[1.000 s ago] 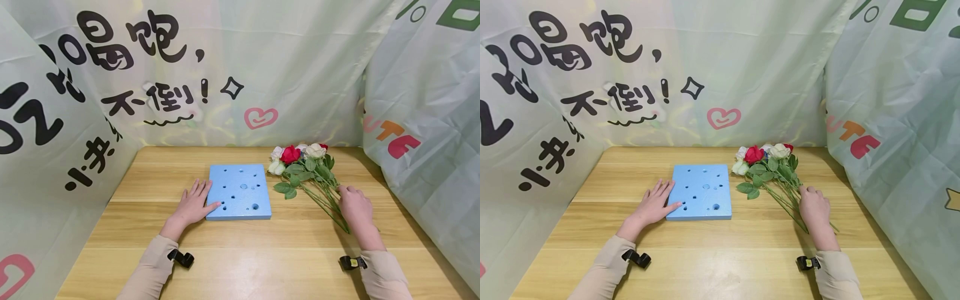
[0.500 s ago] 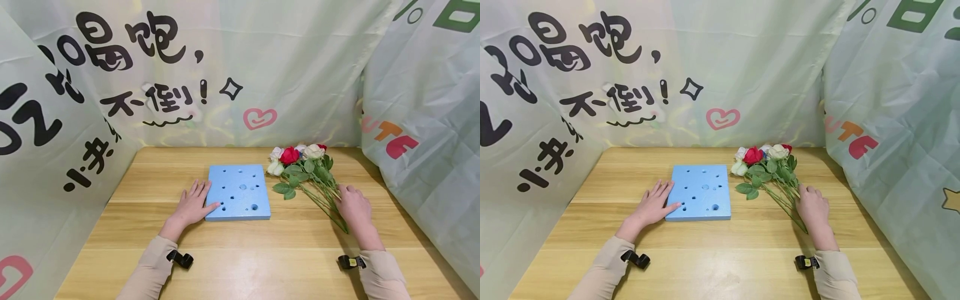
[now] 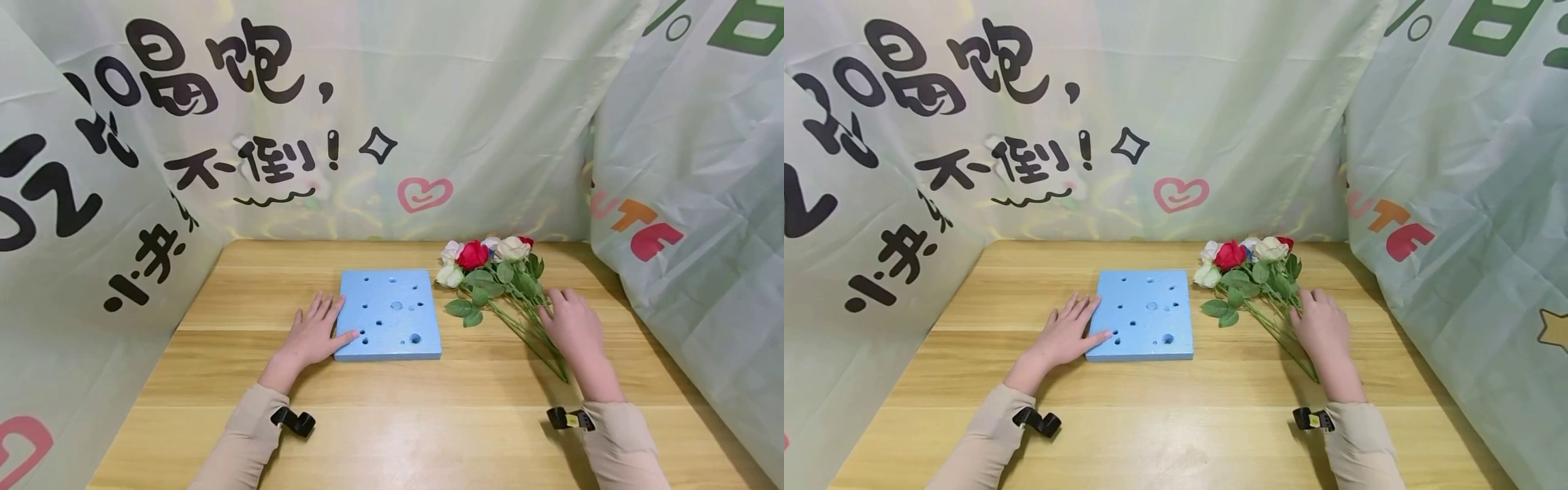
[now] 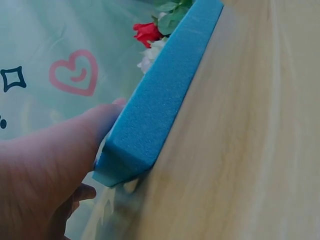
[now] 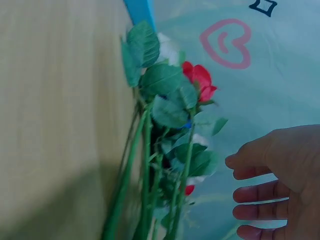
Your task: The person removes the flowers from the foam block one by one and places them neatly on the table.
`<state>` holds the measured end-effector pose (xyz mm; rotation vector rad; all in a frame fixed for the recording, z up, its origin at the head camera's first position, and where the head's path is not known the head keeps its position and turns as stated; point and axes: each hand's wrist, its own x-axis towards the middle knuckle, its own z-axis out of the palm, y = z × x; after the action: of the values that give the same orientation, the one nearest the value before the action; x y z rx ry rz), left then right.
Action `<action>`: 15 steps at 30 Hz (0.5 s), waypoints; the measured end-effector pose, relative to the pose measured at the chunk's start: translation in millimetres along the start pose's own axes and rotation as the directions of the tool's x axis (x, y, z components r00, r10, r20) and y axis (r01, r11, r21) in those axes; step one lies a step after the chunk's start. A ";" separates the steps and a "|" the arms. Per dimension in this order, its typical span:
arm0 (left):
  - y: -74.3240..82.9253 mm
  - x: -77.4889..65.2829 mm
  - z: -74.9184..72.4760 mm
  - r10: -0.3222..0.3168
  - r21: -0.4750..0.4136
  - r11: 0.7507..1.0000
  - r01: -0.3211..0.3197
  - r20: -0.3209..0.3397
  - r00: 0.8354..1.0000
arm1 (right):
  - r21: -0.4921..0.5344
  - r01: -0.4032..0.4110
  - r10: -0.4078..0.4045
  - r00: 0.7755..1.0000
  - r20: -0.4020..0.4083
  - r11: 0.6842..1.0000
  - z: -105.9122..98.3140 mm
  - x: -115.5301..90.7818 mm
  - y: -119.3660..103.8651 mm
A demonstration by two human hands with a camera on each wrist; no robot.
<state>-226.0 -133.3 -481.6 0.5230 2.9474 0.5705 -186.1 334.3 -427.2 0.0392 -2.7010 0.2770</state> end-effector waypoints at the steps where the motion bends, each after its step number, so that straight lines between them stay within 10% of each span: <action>1: 0.0 -0.1 -0.8 -0.002 0.004 1.000 0.002 0.002 1.000 | 0.005 0.000 0.000 1.000 0.001 1.000 -1.3 1.9 -2.3; 15: -1.0 5.0 -12.3 -0.008 0.062 0.998 0.009 -0.008 1.000 | 0.049 0.076 -0.071 0.994 -0.087 0.996 -9.9 25.5 -38.3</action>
<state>-232.9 -136.7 -470.8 0.5149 2.9814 0.4820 -202.6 299.1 -400.6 0.1386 -2.6007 0.3198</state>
